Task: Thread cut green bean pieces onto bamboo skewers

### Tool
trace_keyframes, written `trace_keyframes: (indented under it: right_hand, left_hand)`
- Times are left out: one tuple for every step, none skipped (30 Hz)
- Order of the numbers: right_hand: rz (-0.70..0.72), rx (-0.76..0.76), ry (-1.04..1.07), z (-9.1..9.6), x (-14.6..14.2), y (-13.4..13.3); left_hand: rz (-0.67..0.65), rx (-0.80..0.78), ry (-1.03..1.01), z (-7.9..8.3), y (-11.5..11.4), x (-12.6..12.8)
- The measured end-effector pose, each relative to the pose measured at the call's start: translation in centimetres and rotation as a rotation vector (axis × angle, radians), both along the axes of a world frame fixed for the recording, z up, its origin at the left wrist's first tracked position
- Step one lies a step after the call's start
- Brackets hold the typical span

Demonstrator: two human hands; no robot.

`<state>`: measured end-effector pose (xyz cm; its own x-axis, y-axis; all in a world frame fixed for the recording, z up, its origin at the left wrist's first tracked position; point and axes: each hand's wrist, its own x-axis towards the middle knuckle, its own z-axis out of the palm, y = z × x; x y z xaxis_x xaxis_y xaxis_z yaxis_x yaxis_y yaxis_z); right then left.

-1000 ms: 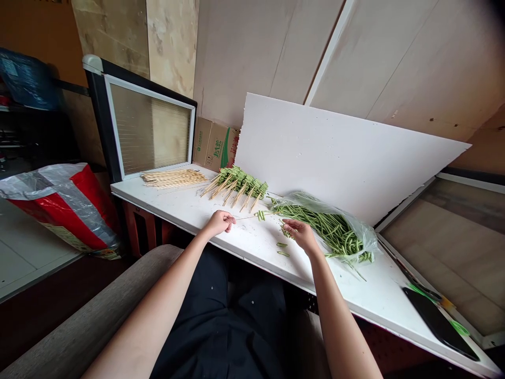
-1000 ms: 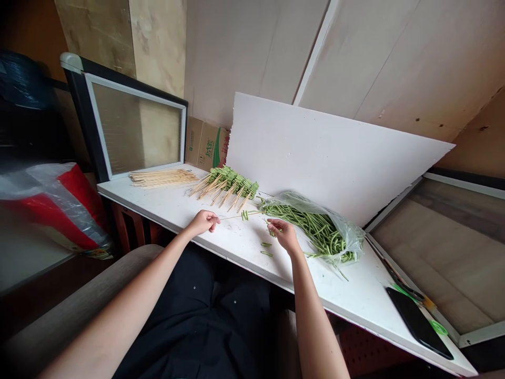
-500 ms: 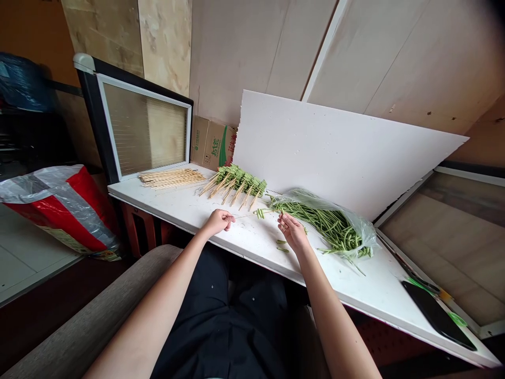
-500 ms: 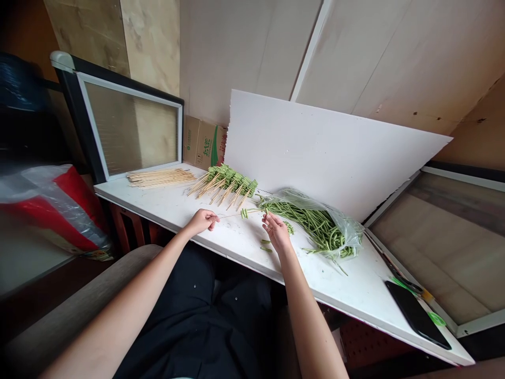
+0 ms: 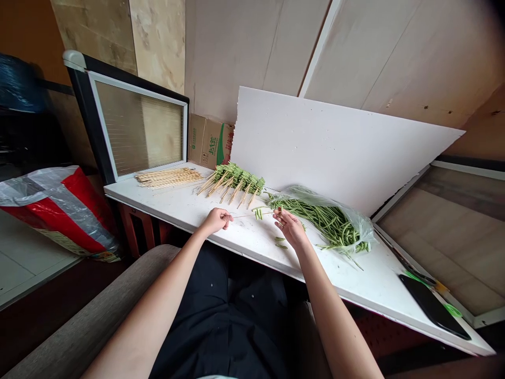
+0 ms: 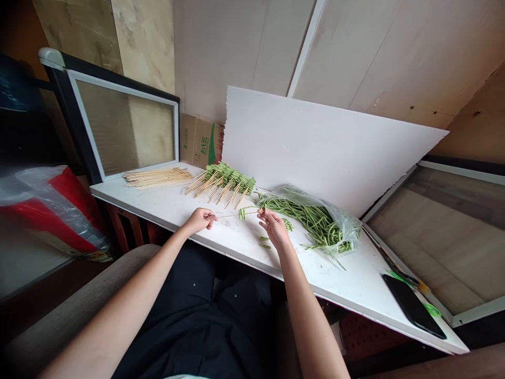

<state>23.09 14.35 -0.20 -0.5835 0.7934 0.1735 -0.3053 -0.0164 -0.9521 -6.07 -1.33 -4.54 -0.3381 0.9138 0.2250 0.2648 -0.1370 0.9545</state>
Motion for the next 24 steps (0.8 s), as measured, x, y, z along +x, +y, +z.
trace_keyframes:
  right_hand:
    - [0.003,-0.002,-0.001,-0.02,-0.06,-0.05]
    - [0.004,-0.003,-0.003,-0.02,-0.13,-0.11]
    - [0.003,-0.003,-0.005,0.00,-0.18,-0.17]
    - [0.001,-0.003,-0.007,0.03,-0.23,-0.24]
    - [-0.001,-0.001,-0.010,0.07,-0.26,-0.29]
    - [0.000,0.003,-0.012,0.11,-0.27,-0.32]
    - [0.002,0.008,-0.013,0.14,-0.27,-0.34]
    - [0.005,0.012,-0.012,0.15,-0.26,-0.33]
    - [0.008,0.015,-0.009,0.14,-0.24,-0.30]
    - [0.011,0.017,-0.005,0.11,-0.21,-0.27]
    - [0.013,0.019,0.001,0.07,-0.18,-0.24]
    - [0.014,0.020,0.009,0.04,-0.15,-0.21]
    - [0.014,0.021,0.016,0.02,-0.12,-0.21]
    - [0.017,0.021,0.022,0.03,-0.08,-0.24]
    - [0.021,0.021,0.026,0.07,-0.05,-0.29]
    - [0.025,0.021,0.029,0.13,-0.02,-0.37]
    - [0.027,0.021,0.029,0.21,0.00,-0.47]
    - [0.030,0.021,0.028,0.30,0.02,-0.58]
    - [0.030,0.021,0.027,0.40,0.03,-0.69]
    - [0.029,0.021,0.027,0.48,0.03,-0.78]
    - [0.026,0.021,0.026,0.55,0.03,-0.86]
    - [0.026,0.021,0.025,0.60,0.03,-0.92]
    - [0.025,0.021,0.023,0.63,0.02,-0.95]
    - [0.025,0.022,0.021,0.64,0.02,-0.97]
  left_hand:
    - [-0.004,0.001,0.003,-0.06,0.01,-0.03]
    - [-0.008,0.004,0.007,-0.12,0.02,-0.06]
    - [-0.010,0.007,0.011,-0.18,0.02,-0.09]
    - [-0.013,0.011,0.016,-0.23,0.03,-0.12]
    - [-0.014,0.016,0.021,-0.26,0.03,-0.15]
    - [-0.014,0.019,0.024,-0.28,0.03,-0.17]
    - [-0.011,0.019,0.025,-0.27,0.03,-0.18]
    - [-0.009,0.017,0.025,-0.24,0.02,-0.19]
    - [-0.007,0.014,0.025,-0.20,0.02,-0.18]
    - [-0.004,0.012,0.024,-0.15,0.01,-0.16]
    - [-0.001,0.010,0.023,-0.10,0.01,-0.14]
    - [0.001,0.009,0.022,-0.07,0.00,-0.11]
    - [0.003,0.009,0.021,-0.04,0.00,-0.08]
    - [0.004,0.010,0.020,-0.04,0.01,-0.06]
    - [0.004,0.011,0.020,-0.05,0.01,-0.05]
    - [0.001,0.014,0.022,-0.08,0.03,-0.05]
    - [-0.003,0.017,0.025,-0.13,0.05,-0.06]
    - [-0.005,0.022,0.028,-0.19,0.08,-0.08]
    - [-0.007,0.026,0.030,-0.25,0.11,-0.10]
    - [-0.006,0.028,0.031,-0.30,0.14,-0.13]
    - [-0.005,0.029,0.032,-0.35,0.17,-0.16]
    - [-0.004,0.031,0.034,-0.39,0.19,-0.19]
    - [-0.004,0.033,0.036,-0.42,0.21,-0.21]
    - [-0.005,0.034,0.037,-0.43,0.22,-0.23]
